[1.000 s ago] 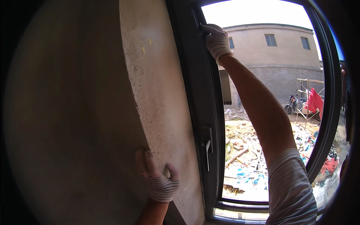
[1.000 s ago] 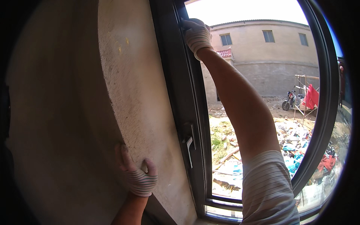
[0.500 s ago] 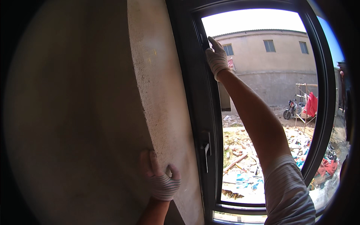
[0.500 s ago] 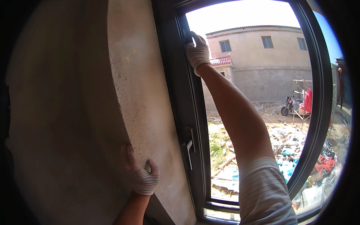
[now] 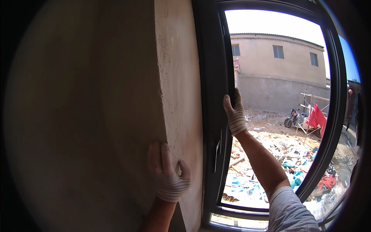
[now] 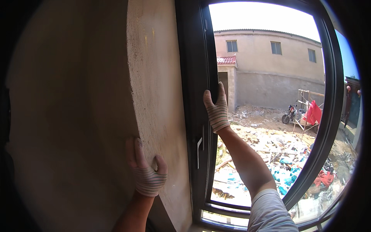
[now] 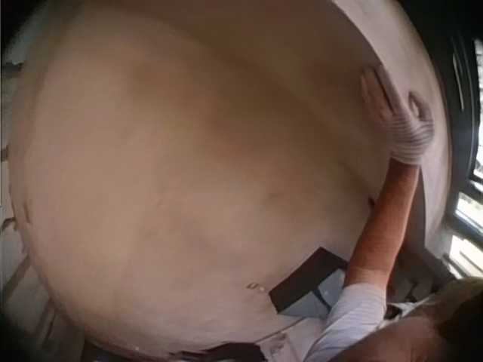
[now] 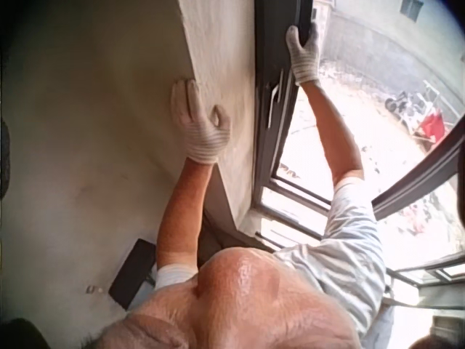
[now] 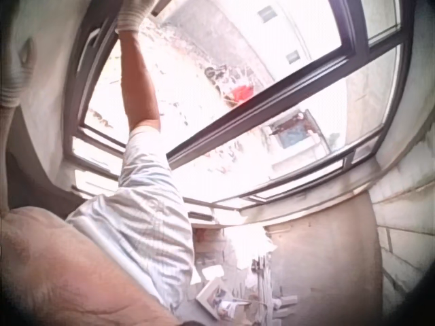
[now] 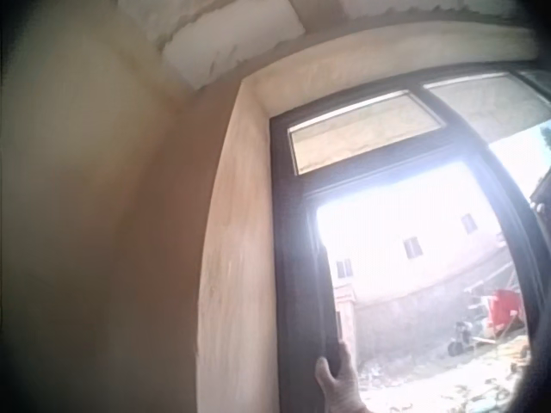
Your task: The person moves a metal ladder, then applies sealant along the window frame using a caulking gun. They retrieve small hardware pieces from a box and install them into the window frame. The person works inside a room under construction with debris visible outside.
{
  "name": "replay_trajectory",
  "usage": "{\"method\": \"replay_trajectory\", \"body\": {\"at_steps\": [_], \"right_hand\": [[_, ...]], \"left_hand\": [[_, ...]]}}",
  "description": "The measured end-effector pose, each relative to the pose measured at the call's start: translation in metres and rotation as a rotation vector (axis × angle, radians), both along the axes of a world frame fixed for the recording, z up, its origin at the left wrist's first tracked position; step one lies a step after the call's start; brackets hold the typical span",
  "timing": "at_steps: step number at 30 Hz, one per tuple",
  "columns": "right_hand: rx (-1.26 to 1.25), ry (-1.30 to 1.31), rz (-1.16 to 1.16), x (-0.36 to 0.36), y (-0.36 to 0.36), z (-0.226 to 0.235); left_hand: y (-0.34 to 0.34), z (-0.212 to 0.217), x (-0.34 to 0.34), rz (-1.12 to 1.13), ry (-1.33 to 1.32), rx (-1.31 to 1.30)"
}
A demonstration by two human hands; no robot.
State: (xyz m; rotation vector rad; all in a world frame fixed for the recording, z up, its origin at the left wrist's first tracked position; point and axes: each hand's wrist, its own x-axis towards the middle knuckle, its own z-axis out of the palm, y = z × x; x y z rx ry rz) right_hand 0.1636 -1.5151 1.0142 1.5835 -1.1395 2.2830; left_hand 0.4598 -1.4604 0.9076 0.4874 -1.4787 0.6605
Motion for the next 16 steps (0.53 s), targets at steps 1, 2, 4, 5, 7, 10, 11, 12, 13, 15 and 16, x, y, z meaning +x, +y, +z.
{"method": "replay_trajectory", "body": {"at_steps": [1,2,4,5,7,10,11,12,13,15,16], "right_hand": [[0.003,-0.010,-0.002,0.004,0.000,-0.010],[0.006,-0.021,0.000,0.009,-0.001,-0.019],[0.024,-0.037,-0.007,0.009,-0.005,-0.034],[0.033,-0.044,0.009,0.017,0.000,-0.033],[-0.032,-0.023,0.000,0.014,-0.007,-0.037],[0.044,-0.066,-0.058,0.029,0.012,-0.027],[0.085,-0.079,-0.084,0.030,0.016,-0.027],[0.095,-0.042,-0.103,0.024,0.011,-0.023],[0.126,-0.001,-0.150,0.006,0.002,-0.031],[0.170,0.045,-0.159,-0.005,0.002,-0.030],[0.170,0.060,-0.133,-0.020,0.001,-0.012]], "left_hand": [[0.000,0.000,0.002,0.020,0.004,0.009],[0.001,0.001,0.004,0.014,-0.003,0.016],[0.001,0.006,0.007,-0.001,-0.017,0.039],[0.002,0.012,0.009,-0.003,-0.024,0.037],[0.001,0.021,0.012,0.002,-0.040,0.043],[-0.010,0.024,0.007,-0.105,0.006,0.004],[-0.012,0.024,0.005,-0.135,0.030,0.001],[-0.019,0.027,0.007,-0.113,-0.001,-0.067],[-0.033,0.019,-0.002,-0.144,-0.008,-0.069],[-0.031,0.020,-0.002,-0.158,-0.035,-0.056],[-0.024,0.022,-0.003,-0.178,-0.036,-0.028]]}}
